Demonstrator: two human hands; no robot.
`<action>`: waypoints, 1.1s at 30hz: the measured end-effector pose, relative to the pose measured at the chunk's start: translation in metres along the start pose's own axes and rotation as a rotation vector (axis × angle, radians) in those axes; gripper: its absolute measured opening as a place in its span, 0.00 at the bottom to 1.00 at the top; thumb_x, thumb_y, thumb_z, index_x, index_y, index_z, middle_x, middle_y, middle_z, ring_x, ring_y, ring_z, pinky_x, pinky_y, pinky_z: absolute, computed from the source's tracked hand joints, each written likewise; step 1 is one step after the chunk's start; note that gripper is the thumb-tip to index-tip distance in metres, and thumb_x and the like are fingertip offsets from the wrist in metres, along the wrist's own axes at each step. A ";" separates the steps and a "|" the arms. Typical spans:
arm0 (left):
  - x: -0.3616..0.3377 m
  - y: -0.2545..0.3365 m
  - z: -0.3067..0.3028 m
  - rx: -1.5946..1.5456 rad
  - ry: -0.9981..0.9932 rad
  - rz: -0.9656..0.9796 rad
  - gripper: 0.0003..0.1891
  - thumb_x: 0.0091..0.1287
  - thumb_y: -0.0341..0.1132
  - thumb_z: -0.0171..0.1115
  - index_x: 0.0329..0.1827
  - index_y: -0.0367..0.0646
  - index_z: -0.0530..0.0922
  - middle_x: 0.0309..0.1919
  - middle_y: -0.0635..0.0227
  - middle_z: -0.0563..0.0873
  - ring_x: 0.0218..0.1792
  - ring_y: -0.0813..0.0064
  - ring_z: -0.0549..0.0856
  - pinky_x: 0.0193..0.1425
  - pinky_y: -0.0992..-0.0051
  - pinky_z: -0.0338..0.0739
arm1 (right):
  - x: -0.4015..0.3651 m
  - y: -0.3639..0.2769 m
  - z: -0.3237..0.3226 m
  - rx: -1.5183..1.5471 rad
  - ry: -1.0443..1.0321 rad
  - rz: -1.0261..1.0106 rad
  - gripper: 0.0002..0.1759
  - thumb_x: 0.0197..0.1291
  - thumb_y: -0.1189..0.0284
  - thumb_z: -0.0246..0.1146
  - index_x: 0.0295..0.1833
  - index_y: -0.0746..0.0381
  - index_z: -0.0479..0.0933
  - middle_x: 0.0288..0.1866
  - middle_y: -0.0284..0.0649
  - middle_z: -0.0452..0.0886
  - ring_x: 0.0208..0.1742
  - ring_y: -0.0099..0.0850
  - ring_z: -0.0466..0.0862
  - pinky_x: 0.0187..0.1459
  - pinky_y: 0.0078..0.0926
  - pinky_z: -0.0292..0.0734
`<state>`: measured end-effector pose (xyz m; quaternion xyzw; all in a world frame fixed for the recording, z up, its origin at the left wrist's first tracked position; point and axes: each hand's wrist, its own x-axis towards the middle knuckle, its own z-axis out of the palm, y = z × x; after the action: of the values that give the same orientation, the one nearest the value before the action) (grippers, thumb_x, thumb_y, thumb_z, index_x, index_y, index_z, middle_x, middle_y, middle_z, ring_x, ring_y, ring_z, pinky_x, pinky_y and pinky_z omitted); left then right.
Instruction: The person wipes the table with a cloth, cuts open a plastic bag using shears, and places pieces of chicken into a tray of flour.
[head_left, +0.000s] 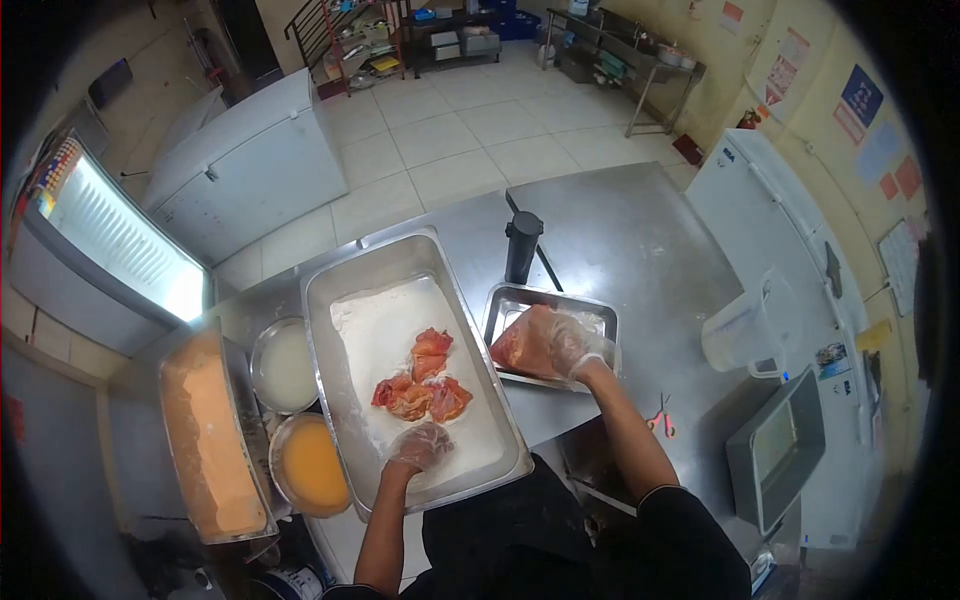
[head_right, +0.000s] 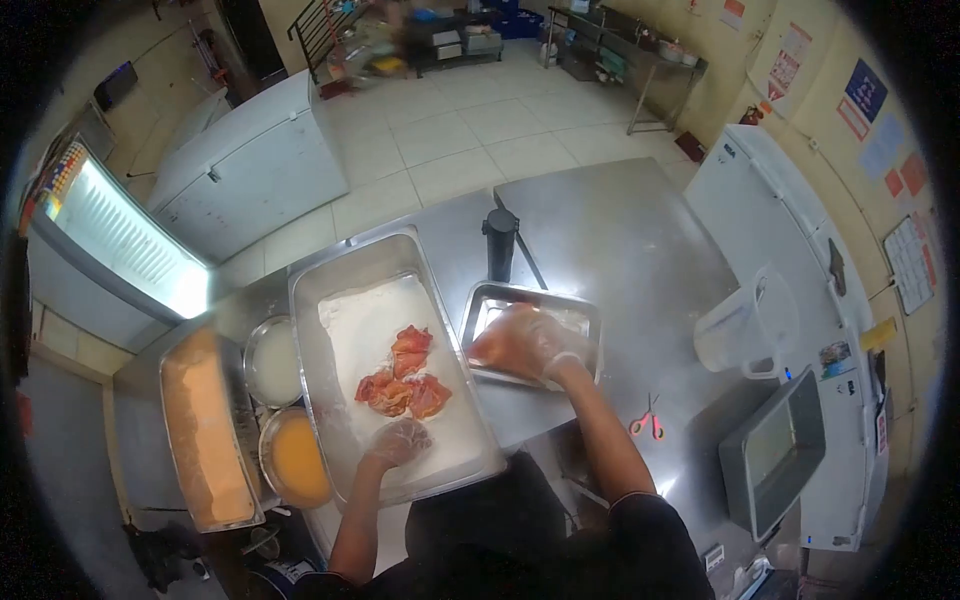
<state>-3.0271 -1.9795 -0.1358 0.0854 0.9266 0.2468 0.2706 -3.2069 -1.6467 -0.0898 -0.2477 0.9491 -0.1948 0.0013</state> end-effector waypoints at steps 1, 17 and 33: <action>-0.002 0.007 -0.005 -0.071 0.021 -0.049 0.16 0.67 0.46 0.59 0.43 0.41 0.82 0.45 0.53 0.85 0.48 0.54 0.83 0.56 0.60 0.74 | 0.010 -0.054 -0.065 0.006 -0.222 0.053 0.13 0.61 0.63 0.60 0.49 0.53 0.83 0.48 0.44 0.84 0.51 0.40 0.82 0.53 0.37 0.77; 0.000 0.077 -0.050 0.253 0.437 -0.127 0.11 0.69 0.42 0.56 0.44 0.47 0.81 0.38 0.62 0.84 0.41 0.60 0.83 0.45 0.64 0.79 | 0.055 0.017 -0.010 -0.018 -0.522 -0.068 0.20 0.56 0.56 0.66 0.53 0.48 0.83 0.54 0.40 0.83 0.57 0.36 0.81 0.59 0.34 0.75; 0.041 0.164 -0.072 -0.087 0.723 0.176 0.22 0.66 0.47 0.60 0.57 0.42 0.77 0.50 0.55 0.81 0.53 0.57 0.81 0.61 0.63 0.74 | 0.061 0.020 -0.113 0.850 -0.381 -0.142 0.15 0.53 0.69 0.74 0.42 0.65 0.82 0.40 0.39 0.86 0.43 0.27 0.85 0.49 0.27 0.83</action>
<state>-3.0969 -1.8551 -0.0194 0.0606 0.9400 0.3226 -0.0929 -3.2810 -1.6179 0.0131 -0.3210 0.7486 -0.5170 0.2632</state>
